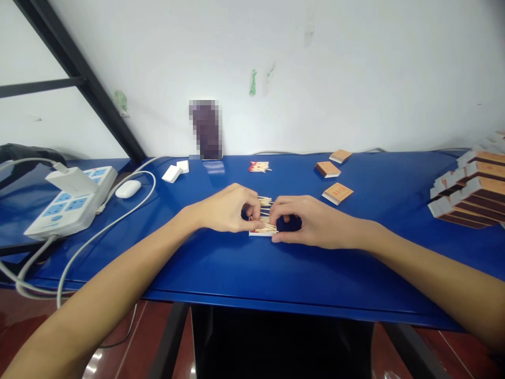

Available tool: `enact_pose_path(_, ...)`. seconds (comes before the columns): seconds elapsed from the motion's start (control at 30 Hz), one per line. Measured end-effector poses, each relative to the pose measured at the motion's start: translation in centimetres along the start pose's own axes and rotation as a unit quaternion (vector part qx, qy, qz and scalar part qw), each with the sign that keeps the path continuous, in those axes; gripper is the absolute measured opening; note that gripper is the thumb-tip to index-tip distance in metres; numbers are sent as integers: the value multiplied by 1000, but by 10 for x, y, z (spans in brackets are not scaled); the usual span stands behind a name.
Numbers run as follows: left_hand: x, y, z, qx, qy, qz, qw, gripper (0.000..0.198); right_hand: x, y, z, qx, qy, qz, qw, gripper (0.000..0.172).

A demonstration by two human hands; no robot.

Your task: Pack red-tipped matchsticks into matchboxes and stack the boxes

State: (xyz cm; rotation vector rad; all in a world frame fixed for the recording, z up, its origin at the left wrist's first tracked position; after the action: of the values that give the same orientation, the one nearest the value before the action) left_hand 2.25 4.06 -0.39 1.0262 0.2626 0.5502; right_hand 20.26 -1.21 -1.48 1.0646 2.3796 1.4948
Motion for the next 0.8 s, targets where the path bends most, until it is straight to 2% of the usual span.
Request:
enact_pose_path(0.13,-1,1,2,18,1,2,1000,18,-1,3,0,23,4,-3,1000,18)
enact_pose_path(0.4,-1,0,1,-46,65,-57,995,24,-1,-2,0,4,-28,21,999,20)
enact_pose_path(0.53,0,-3,-1,-62,65,-59,994,20,-1,-4,-3,-4,-23,24,999,23)
enact_pose_path(0.8,-2,0,2,-63,56,-54,995,16,1,-7,-1,-1,-34,42,999,11)
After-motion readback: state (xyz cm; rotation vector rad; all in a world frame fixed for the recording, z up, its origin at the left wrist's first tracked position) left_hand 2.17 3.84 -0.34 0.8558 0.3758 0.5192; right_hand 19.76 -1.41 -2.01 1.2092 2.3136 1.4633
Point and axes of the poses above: each hand's wrist, its own x-axis towards the middle knuckle, its own y-axis out of the back of the hand, z = x × y, the point moved 3 cm from there along x, towards the middle knuckle, and after that the axes turned 9 degrees about y, right-handed, at the moved point
